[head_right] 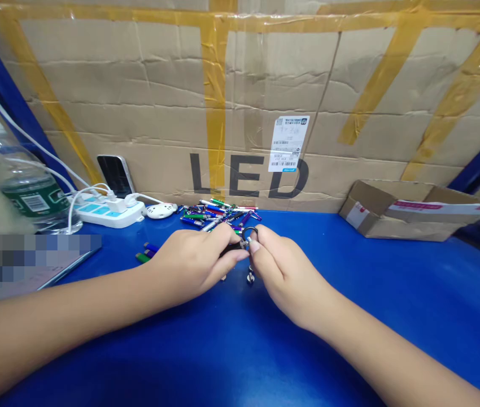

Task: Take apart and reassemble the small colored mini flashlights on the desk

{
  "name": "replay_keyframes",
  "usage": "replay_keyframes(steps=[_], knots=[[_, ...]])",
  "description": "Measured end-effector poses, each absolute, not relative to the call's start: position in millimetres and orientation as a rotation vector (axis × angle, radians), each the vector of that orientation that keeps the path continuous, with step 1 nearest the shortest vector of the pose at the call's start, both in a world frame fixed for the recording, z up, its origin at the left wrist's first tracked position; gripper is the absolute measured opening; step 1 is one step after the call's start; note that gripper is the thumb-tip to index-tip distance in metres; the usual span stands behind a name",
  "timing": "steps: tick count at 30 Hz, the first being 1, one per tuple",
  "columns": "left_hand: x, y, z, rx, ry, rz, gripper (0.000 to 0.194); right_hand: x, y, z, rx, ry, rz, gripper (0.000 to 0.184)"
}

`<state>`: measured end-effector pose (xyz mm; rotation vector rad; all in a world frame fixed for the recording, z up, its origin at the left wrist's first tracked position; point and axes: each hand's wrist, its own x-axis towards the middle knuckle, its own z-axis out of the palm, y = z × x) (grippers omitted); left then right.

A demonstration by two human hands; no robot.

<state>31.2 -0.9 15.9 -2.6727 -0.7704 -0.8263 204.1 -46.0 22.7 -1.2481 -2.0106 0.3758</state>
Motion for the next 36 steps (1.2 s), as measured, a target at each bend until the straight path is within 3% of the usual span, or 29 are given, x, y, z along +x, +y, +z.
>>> replay_keyframes(steps=[4, 8, 13, 19, 28, 36], knots=[[34, -10, 14, -2.736, -0.680, -0.633, 0.033, 215, -42, 28, -1.286, -1.915, 0.475, 0.033], [37, -20, 15, -2.908, -0.780, -0.584, 0.028, 238, -32, 37, -1.556, -2.075, 0.367, 0.038], [36, -8, 20, -3.077, -1.080, -0.752, 0.025, 261, -18, 34, -1.962, -2.316, 0.341, 0.043], [31, 11, 19, -3.127, -1.223, -0.971, 0.030, 263, -21, 33, -2.118, -2.337, 0.382, 0.052], [31, 10, 12, -2.878, -0.578, -0.818, 0.024, 226, -36, 28, -1.498, -2.063, 0.858, 0.051], [32, 10, 12, -2.775, -0.603, -0.794, 0.033, 202, -37, 17, -1.360, -1.909, 0.589, 0.041]])
